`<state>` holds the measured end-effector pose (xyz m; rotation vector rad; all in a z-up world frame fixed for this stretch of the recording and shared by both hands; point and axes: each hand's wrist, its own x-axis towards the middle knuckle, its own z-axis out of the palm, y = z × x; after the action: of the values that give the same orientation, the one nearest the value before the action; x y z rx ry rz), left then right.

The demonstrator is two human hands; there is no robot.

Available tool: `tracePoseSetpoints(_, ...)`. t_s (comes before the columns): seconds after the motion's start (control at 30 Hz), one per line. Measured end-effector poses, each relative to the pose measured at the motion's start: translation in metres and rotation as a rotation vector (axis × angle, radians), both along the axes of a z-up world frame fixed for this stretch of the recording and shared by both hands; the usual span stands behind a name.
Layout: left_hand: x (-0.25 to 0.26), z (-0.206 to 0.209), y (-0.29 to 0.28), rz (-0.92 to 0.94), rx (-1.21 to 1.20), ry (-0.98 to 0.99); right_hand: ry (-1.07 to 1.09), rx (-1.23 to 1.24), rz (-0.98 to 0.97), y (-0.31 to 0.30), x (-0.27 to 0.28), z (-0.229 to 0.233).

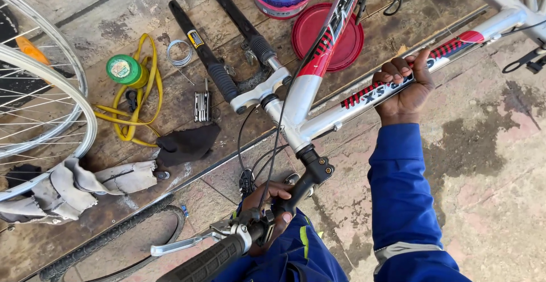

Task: The person secures a zip tie around the handlebar stem of a bicycle and tightens it by hand. They then adjust the handlebars and the front suspension fork, moving the bicycle frame to check the alignment of the components.

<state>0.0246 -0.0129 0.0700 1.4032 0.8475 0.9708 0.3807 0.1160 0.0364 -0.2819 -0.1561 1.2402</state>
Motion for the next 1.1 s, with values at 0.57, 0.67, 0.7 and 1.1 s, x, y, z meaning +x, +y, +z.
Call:
tracePoseSetpoints(0.57, 0.011, -0.240, -0.055, -0.063, -0.220, -0.730, -0.090, -0.391, -0.165, -0.005, 0.003, -0.032)
tracePoseSetpoints(0.67, 0.005, -0.157, -0.059, 0.097, -1.092, -0.773, -0.014, -0.460, -0.262, -0.007, -0.026, -0.018)
tracePoseSetpoints(0.7, 0.005, -0.154, -0.056, 0.060, -1.109, -0.721, -0.008, -0.483, -0.281, -0.008, -0.028, -0.021)
tracePoseSetpoints(1.1, 0.019, -0.100, -0.036, -0.138, -1.207, -0.194, -0.050, -0.517, -0.313, -0.010, -0.034, -0.027)
